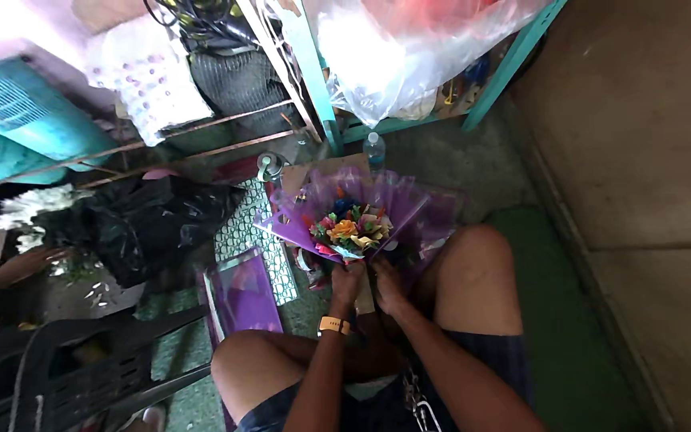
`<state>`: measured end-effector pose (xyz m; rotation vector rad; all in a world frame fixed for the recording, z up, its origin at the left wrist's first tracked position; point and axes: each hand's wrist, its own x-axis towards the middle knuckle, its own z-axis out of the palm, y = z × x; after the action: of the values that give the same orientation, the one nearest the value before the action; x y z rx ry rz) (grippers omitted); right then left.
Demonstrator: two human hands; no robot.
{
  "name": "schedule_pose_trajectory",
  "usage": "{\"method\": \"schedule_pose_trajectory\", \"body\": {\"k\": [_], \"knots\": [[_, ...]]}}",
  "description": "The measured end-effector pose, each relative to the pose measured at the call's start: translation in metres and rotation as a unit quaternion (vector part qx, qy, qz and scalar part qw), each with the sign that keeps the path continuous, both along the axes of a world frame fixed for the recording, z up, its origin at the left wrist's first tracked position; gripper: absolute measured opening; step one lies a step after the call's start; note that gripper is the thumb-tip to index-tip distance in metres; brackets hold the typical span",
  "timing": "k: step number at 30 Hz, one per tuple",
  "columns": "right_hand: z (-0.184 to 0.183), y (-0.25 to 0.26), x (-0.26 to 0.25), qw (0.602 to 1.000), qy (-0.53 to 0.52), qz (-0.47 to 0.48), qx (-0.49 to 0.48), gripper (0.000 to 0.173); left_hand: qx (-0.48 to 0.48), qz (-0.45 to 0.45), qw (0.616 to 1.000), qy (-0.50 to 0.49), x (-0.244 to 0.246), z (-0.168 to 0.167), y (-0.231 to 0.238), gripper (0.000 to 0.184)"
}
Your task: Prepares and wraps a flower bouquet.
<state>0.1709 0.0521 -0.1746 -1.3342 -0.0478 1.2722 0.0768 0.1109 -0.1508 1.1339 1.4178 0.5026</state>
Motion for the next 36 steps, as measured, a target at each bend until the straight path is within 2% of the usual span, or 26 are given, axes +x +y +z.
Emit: {"method": "schedule_pose_trajectory", "body": {"k": [9, 17, 22, 25, 27, 31, 36], "knots": [[-0.006, 0.006, 0.004, 0.996, 0.093, 0.016, -0.003, 0.036, -0.028, -0.013, 0.999, -0.034, -0.005, 0.002, 0.005, 0.054], [-0.012, 0.008, 0.006, 0.995, 0.091, 0.041, -0.002, 0.035, -0.022, -0.032, 0.999, -0.010, -0.002, -0.004, 0.006, 0.063], [-0.008, 0.012, 0.008, 0.992, 0.111, 0.055, 0.006, 0.037, -0.030, -0.023, 0.999, -0.023, -0.003, -0.004, 0.010, 0.054], [-0.005, 0.015, 0.007, 0.991, 0.120, 0.050, 0.026, 0.039, -0.025, -0.031, 0.999, -0.025, -0.003, 0.000, 0.011, 0.057], [-0.004, 0.017, 0.006, 0.991, 0.129, 0.037, 0.028, 0.037, -0.015, -0.044, 0.999, -0.006, -0.001, 0.002, 0.012, 0.066], [0.003, 0.019, 0.005, 0.987, 0.158, 0.029, 0.007, 0.034, 0.017, -0.071, 0.993, 0.096, -0.002, 0.003, 0.013, 0.081], [0.015, 0.023, 0.005, 0.983, 0.179, 0.033, 0.017, 0.034, 0.034, -0.043, 0.985, 0.165, 0.005, 0.009, 0.009, 0.084]]}}
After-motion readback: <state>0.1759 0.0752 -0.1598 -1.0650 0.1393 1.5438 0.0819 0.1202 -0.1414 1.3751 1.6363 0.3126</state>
